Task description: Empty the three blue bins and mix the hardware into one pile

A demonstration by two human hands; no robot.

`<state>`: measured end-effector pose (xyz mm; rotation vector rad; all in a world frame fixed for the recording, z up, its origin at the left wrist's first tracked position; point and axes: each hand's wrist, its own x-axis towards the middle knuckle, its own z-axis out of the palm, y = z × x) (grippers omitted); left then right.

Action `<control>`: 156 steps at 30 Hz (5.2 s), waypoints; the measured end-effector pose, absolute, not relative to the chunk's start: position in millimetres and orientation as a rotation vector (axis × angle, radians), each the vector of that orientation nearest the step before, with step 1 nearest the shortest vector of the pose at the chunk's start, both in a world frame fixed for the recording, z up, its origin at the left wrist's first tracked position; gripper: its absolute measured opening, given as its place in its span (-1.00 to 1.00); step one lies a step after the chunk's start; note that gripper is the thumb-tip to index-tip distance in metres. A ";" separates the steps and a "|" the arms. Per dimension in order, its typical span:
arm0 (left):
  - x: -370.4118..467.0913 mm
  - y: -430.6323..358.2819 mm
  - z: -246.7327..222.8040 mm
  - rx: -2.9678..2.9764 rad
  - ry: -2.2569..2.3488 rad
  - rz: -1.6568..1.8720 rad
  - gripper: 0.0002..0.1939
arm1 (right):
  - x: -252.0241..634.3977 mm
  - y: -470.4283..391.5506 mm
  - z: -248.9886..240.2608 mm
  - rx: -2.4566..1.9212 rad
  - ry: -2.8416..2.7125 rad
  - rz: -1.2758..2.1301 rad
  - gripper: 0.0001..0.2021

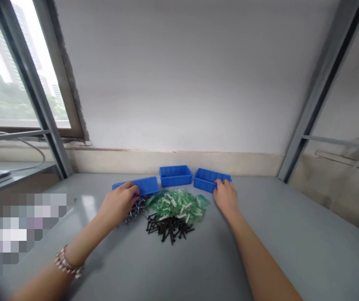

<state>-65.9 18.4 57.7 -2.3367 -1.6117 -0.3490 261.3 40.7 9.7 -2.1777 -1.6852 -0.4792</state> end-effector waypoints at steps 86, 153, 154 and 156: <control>-68.9 140.8 40.5 -2.325 -1.635 -0.249 -0.79 | 272.7 52.7 6.0 -2.162 -1.616 -0.110 -0.45; -16.2 42.9 2.0 -2.595 -1.971 -1.771 -0.41 | 133.5 6.0 2.3 -1.228 -2.070 0.327 -0.70; -17.0 43.9 0.9 -2.581 -1.937 -1.713 -0.40 | 133.3 5.7 2.2 -1.226 -2.091 0.329 -0.70; -19.8 46.5 -0.4 -2.569 -1.866 -1.573 -0.44 | 133.4 4.4 2.8 -1.230 -2.129 0.335 -0.70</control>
